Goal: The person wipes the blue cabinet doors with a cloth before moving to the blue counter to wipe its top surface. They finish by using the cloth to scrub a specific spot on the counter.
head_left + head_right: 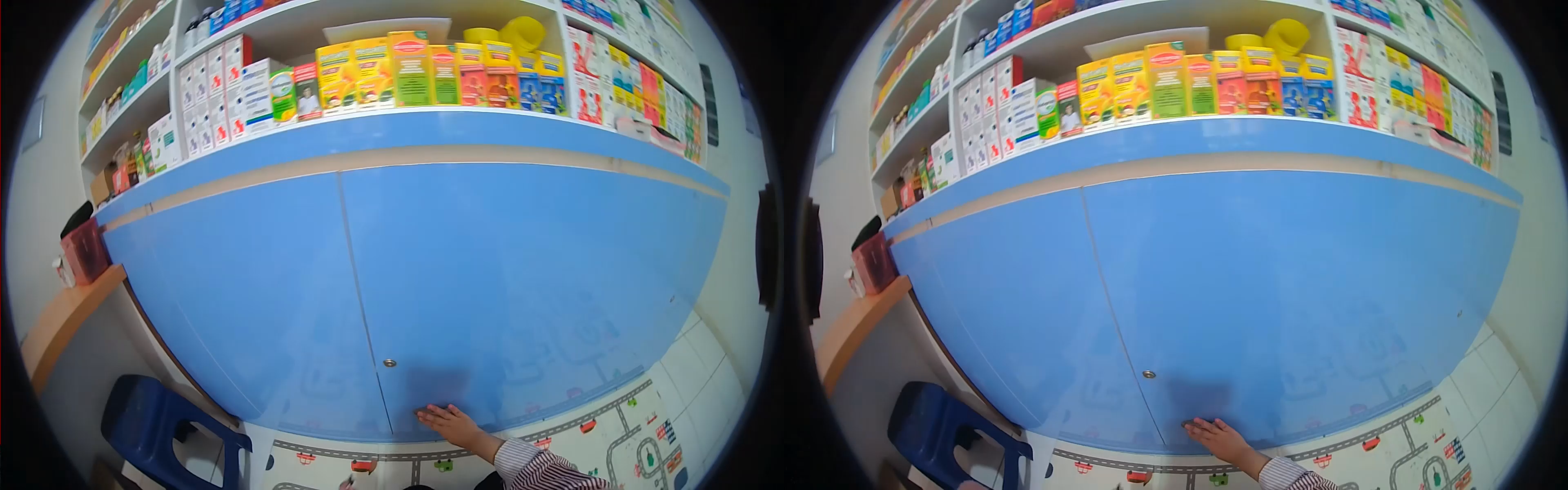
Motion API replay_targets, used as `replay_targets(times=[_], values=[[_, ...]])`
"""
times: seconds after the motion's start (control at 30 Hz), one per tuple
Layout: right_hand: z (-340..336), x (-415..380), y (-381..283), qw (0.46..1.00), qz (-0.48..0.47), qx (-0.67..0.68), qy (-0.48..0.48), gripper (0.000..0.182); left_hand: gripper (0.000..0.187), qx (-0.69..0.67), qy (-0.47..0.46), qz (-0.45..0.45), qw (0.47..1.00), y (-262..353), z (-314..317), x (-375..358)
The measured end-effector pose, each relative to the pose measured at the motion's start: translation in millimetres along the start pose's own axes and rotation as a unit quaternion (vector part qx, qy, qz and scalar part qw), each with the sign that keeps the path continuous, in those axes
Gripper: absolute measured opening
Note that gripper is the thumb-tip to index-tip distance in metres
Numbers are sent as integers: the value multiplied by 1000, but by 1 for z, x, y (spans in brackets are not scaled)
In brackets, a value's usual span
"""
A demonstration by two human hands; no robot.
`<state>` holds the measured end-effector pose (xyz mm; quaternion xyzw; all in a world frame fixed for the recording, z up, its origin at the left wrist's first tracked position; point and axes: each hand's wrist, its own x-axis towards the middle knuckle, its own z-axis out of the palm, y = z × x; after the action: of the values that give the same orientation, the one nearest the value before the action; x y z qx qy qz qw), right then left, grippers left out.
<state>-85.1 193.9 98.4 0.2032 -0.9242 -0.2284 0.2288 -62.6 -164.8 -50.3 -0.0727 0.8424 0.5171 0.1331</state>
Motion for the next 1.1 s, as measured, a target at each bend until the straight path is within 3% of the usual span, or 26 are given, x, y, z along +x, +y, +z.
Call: replay_targets(times=[0.03,0.1,0.13,0.17,0.23,0.3,0.37,0.5,0.57,0.6,0.7,0.8,0.87,1.03,1.1], values=[[-9,-8,-2,995,54,75,-30,59,38,9,-2,7,1000,36,7,8],[-49,-24,-5,981,114,150,-50,57,26,-5,4,203,979,109,29,15],[-73,-44,-6,943,195,258,-83,53,20,-7,6,301,953,148,35,12],[-88,-64,-8,886,262,361,-122,49,19,-17,-11,310,950,181,39,10],[-97,-109,-22,881,286,374,-34,48,17,-43,-31,306,951,219,52,7],[-70,-161,-43,869,319,375,-42,38,17,-53,-33,302,951,226,73,27],[-63,-199,-59,796,423,414,-124,39,19,-114,3,282,953,225,94,52],[-83,-233,-71,798,434,380,-175,40,19,-65,55,288,954,233,113,49],[-72,-242,-83,799,485,337,-113,32,18,-90,89,322,938,236,120,46],[-64,-242,-81,797,480,362,-66,31,18,-85,92,317,940,237,124,47],[-97,-235,-63,811,463,347,-88,37,17,-108,111,344,926,239,134,46],[-81,-240,-67,804,471,343,-118,37,17,-121,122,295,940,234,142,47],[-65,-244,-69,801,480,332,-136,37,18,-148,152,321,923,229,147,52],[-32,-259,-85,789,500,312,-174,38,18,-163,140,289,933,238,146,48],[-26,-261,-84,763,505,380,-137,38,18,-167,147,288,931,236,148,48]])
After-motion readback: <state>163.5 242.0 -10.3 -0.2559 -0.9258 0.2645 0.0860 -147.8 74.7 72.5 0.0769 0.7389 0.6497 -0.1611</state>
